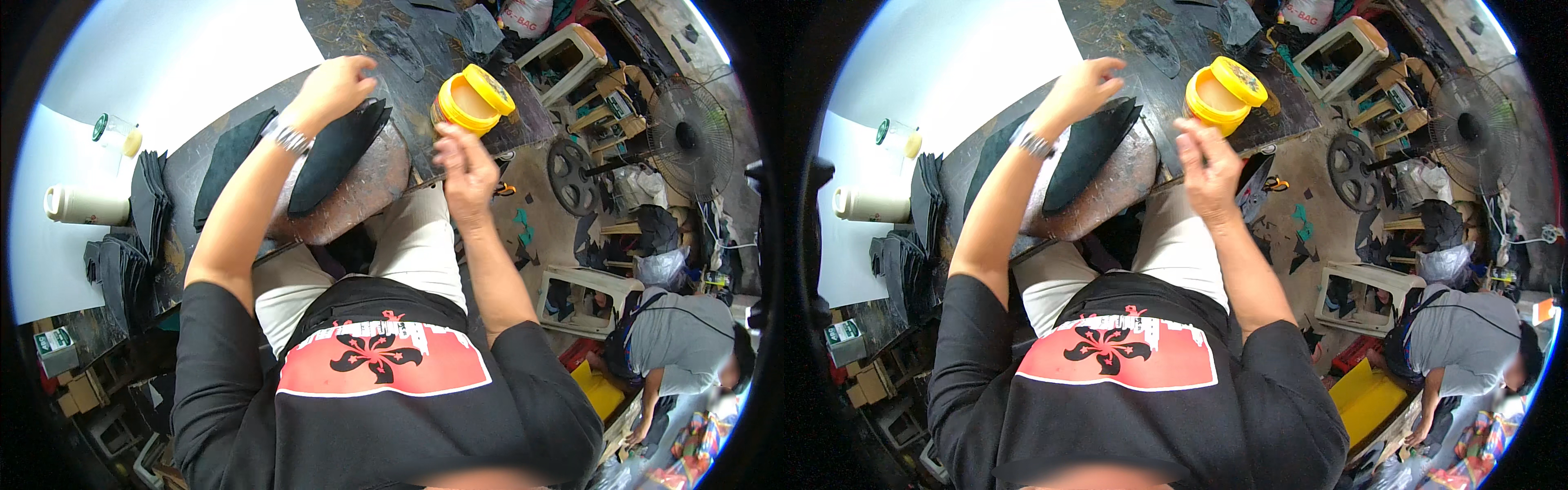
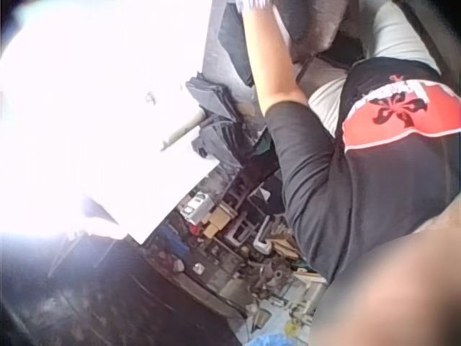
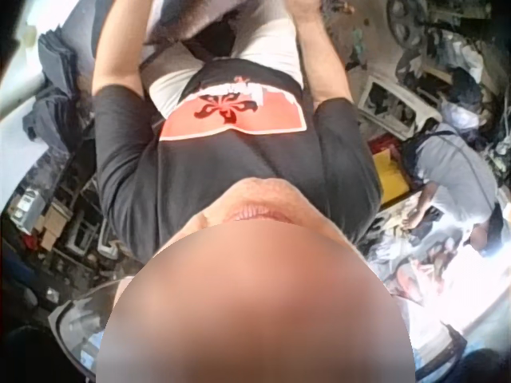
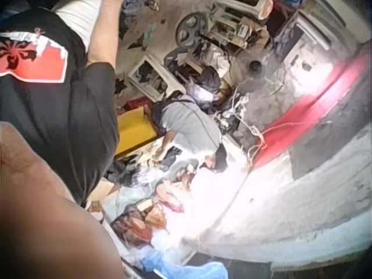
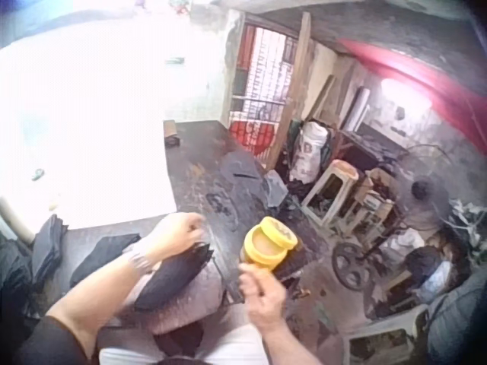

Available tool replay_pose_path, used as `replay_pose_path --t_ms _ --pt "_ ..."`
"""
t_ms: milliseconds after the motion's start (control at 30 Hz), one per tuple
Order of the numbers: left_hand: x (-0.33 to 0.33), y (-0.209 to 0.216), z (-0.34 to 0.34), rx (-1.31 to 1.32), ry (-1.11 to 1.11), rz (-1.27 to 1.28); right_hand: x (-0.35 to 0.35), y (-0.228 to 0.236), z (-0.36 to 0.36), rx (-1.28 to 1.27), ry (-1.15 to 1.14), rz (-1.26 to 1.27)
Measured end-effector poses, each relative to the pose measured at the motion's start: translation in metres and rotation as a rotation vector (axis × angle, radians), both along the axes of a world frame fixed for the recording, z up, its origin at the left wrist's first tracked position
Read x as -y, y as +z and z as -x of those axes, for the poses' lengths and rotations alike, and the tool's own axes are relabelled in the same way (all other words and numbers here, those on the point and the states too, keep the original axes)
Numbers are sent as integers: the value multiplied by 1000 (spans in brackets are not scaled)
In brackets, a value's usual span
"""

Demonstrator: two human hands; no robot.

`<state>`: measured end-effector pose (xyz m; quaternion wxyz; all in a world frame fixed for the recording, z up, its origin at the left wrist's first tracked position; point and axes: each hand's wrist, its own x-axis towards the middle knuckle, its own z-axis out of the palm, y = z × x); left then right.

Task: The person repeatedly scoops a white paste from a yellow tub and spreads it onto black fabric pieces laid on a workbench. They handle each piece one at a time, applying the paste with fingers and setting the treated pieces aside. The process continues across multiple pieces without visible final assembly or packaging.

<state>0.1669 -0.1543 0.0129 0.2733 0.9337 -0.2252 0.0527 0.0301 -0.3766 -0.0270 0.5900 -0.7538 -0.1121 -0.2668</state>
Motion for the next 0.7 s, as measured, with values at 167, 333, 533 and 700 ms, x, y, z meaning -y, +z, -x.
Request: replay_pose_path --t_ms 167,333,533,700 --pt "-55 13 112 -63 70 112 48 57 -14 -424 -201 793" --pt "-60 -2 176 122 166 151 38 72 -43 -617 -159 1079" --pt "-62 -28 184 130 178 231 33 89 -24 -432 -345 958" --pt "-62 -35 185 148 176 247 22 89 0 -457 -393 1170"
